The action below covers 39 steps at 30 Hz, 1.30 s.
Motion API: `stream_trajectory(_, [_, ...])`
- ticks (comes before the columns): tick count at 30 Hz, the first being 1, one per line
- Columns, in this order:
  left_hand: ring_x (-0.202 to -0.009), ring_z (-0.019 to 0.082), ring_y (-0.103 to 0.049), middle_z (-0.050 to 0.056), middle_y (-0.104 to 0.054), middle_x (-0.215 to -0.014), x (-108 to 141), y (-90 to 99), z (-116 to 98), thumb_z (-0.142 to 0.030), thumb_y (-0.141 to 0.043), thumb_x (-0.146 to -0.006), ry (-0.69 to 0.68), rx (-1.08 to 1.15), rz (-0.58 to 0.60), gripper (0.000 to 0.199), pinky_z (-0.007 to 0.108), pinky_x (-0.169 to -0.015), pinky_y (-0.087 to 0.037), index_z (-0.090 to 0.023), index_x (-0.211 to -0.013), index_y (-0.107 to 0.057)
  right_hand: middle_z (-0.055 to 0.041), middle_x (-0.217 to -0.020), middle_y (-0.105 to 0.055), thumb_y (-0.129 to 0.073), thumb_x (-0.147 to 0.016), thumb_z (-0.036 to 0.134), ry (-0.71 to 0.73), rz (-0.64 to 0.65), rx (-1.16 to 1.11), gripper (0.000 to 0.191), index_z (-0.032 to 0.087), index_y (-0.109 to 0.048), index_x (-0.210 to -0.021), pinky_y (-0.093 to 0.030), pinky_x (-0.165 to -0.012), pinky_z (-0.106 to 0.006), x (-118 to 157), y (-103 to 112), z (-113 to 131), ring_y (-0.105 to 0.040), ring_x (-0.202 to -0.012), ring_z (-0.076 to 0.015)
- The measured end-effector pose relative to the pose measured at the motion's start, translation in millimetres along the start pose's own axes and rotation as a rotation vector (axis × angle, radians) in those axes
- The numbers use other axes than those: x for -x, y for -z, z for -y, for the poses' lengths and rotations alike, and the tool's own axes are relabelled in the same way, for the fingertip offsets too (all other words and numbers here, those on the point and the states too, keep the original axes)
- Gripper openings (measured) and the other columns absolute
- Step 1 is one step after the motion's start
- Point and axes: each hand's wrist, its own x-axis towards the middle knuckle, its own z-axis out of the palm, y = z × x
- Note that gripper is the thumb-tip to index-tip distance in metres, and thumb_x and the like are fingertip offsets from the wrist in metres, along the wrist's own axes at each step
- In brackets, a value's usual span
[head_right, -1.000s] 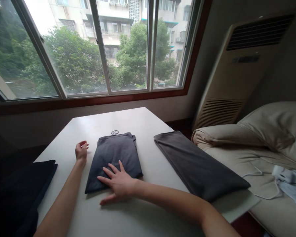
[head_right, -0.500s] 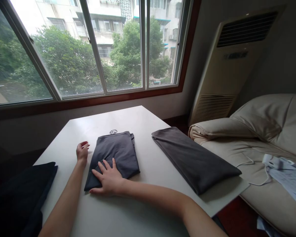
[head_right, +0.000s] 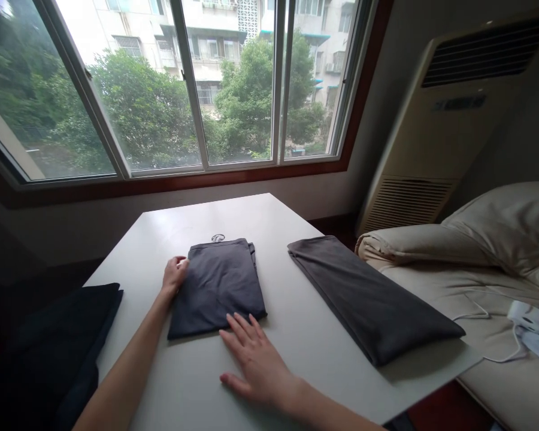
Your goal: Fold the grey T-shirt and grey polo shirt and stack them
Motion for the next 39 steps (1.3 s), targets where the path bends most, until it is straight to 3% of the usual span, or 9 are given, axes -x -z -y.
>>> stream_trajectory(4, [-0.117,0.029,-0.054,0.013,-0.061,-0.116,28.2,0.2,-11.3,-0.042,-0.062,-0.08,-0.189,-0.375,0.186,0.033,0.04,-0.103,-0.038,-0.02,-0.104,-0.059,-0.0109,-0.158,-0.025,-0.05,-0.091,0.045,-0.178,-0.201,0.151,0.068,0.026,-0.028,-0.153,-0.027,-0.116,-0.052,4.5,-0.2,-32.5,-0.023,-0.146,-0.0278])
stream_trajectory(9, [-0.112,0.032,-0.057,0.017,-0.062,-0.116,35.9,10.1,-38.6,-0.037,-0.055,-0.088,-0.263,-0.754,0.322,0.025,0.041,-0.092,-0.044,-0.019,-0.105,-0.058,-0.0112,-0.132,-0.054,-0.051,-0.092,0.034,-0.309,-0.332,0.246,0.042,0.028,-0.052,-0.134,-0.041,-0.102,-0.05,-0.7,15.7,-62.4,-0.049,-0.123,-0.0274])
stream_trajectory(12, [-0.109,0.035,-0.057,0.017,-0.062,-0.111,44.0,18.0,-68.5,-0.024,-0.058,-0.083,-0.41,-0.963,0.389,0.016,0.045,-0.089,-0.043,-0.02,-0.098,-0.06,-0.0108,-0.123,-0.057,-0.052,-0.091,0.027,-0.264,-0.305,0.254,0.032,0.026,-0.059,-0.122,-0.044,-0.096,-0.043,2.2,28.1,-69.2,-0.052,-0.117,-0.026])
stream_trajectory(16, [-0.094,0.03,-0.06,0.012,-0.063,-0.099,83.0,39.1,-104.6,-0.024,-0.055,-0.084,-0.637,-0.948,0.584,0.006,0.038,-0.077,-0.044,-0.025,-0.085,-0.06,-0.012,-0.128,-0.053,-0.049,-0.09,0.019,-0.203,-0.254,0.326,0.032,0.023,-0.058,-0.121,-0.044,-0.096,-0.041,9.0,42.1,-70.1,-0.052,-0.115,-0.0257])
stream_trajectory(20, [-0.079,0.028,-0.061,0.007,-0.062,-0.084,134.2,66.0,-112.1,-0.037,-0.066,-0.074,-0.617,-0.805,0.751,0.011,0.036,-0.07,-0.043,-0.029,-0.073,-0.058,-0.014,-0.139,-0.047,-0.049,-0.083,0.012,-0.078,-0.16,0.478,0.047,0.02,-0.052,-0.13,-0.039,-0.099,-0.044,3.6,57.2,-62.4,-0.047,-0.123,-0.0284])
stream_trajectory(25, [-0.076,0.029,-0.062,0.01,-0.064,-0.086,167.1,71.4,-104.8,-0.01,-0.064,-0.059,-0.563,-0.919,0.844,0.027,0.037,-0.068,-0.043,-0.026,-0.081,-0.061,-0.0126,-0.114,-0.061,-0.055,-0.078,0.007,0.148,0.063,0.65,0.048,0.017,-0.053,-0.125,-0.043,-0.083,-0.036,-22.1,62.2,-47.9,-0.057,-0.1,-0.0248])
stream_trajectory(32, [-0.08,0.027,-0.068,0.014,-0.068,-0.092,163.3,61.4,-129.2,0.005,-0.041,-0.072,-0.608,-1.235,0.911,0.038,0.034,-0.066,-0.048,-0.016,-0.096,-0.062,-0.0084,-0.094,-0.064,-0.051,-0.08,0.004,0.145,0.118,0.725,0.026,0.017,-0.056,-0.102,-0.04,-0.065,-0.028,-51.2,62.2,-50.8,-0.061,-0.082,-0.0202])
stream_trajectory(36, [-0.085,0.026,-0.069,0.01,-0.07,-0.095,137.0,74.7,-155.5,0.004,-0.041,-0.074,-0.682,-1.187,0.977,0.038,0.031,-0.068,-0.048,-0.016,-0.103,-0.057,-0.0087,-0.095,-0.067,-0.049,-0.081,0.005,0.084,0.112,0.653,0.022,0.016,-0.059,-0.098,-0.041,-0.07,-0.028,-64.8,97.2,-56.5,-0.063,-0.088,-0.0205])
stream_trajectory(39, [-0.081,0.024,-0.068,0.008,-0.07,-0.09,105.2,85.1,-185.9,-0.002,-0.041,-0.078,-0.711,-1.093,0.866,0.037,0.029,-0.064,-0.044,-0.017,-0.111,-0.051,-0.0088,-0.1,-0.068,-0.046,-0.082,0.005,-0.003,0.018,0.631,0.026,0.017,-0.06,-0.1,-0.042,-0.076,-0.029,-77.9,140.8,-57.9,-0.064,-0.094,-0.0213])
